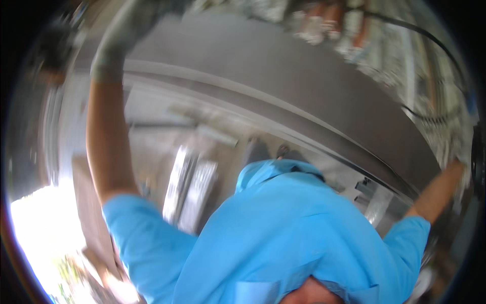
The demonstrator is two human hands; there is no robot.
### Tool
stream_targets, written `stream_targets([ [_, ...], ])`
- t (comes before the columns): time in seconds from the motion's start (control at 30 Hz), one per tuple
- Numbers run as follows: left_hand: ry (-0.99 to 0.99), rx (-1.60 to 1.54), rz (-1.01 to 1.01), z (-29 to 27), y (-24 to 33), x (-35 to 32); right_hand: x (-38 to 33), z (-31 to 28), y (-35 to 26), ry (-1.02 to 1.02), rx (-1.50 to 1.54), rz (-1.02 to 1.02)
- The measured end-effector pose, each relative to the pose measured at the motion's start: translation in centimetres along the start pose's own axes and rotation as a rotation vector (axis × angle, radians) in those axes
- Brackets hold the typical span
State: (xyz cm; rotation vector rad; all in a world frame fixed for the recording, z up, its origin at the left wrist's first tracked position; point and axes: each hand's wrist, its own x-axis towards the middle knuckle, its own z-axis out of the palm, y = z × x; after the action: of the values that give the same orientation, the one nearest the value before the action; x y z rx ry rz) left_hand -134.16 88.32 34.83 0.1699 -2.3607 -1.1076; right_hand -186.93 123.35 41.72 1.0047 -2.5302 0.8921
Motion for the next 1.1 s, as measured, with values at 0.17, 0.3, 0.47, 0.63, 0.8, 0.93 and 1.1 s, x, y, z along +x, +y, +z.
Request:
stream_targets([
  [0.17, -0.447, 0.102, -0.098, 13.2, 2.2, 6.9, -12.0, -1.4, -2.5, -0.175, 0.099, -0.133],
  [0.3, -0.352, -0.347, 0.213, 24.1, 4.1, 9.5, -17.6, 2.6, -7.0, -0.083, 0.071, -0.481],
  [0.47, -0.694, -0.389, -0.066, 26.4, 6.1, 9.4, -23.7, 1.3, -7.5, -0.132, -0.046, -0.390],
  [0.63, -0.329, 0.193, 0.954, 26.0, 10.9, 4.7, -28.2, 0.5, -7.5, -0.098, 0.090, -0.327],
  [0.8, -0.025, 0.381, 0.770, 27.1, 12.3, 5.4, -29.7, -0.6, -7.2, -0.284, 0.373, -0.083],
  [0.93, -0.710, 0.204, 0.618, 27.7, 10.0, 7.3, -31.2, -1.2, -5.3, -0.267, 0.227, -0.117],
  [1.1, -0.049, 0.531, 0.975, 25.6, 9.5, 11.0, -33.7, -5.4, 1.8, 0.073, -0.104, -0.320],
])
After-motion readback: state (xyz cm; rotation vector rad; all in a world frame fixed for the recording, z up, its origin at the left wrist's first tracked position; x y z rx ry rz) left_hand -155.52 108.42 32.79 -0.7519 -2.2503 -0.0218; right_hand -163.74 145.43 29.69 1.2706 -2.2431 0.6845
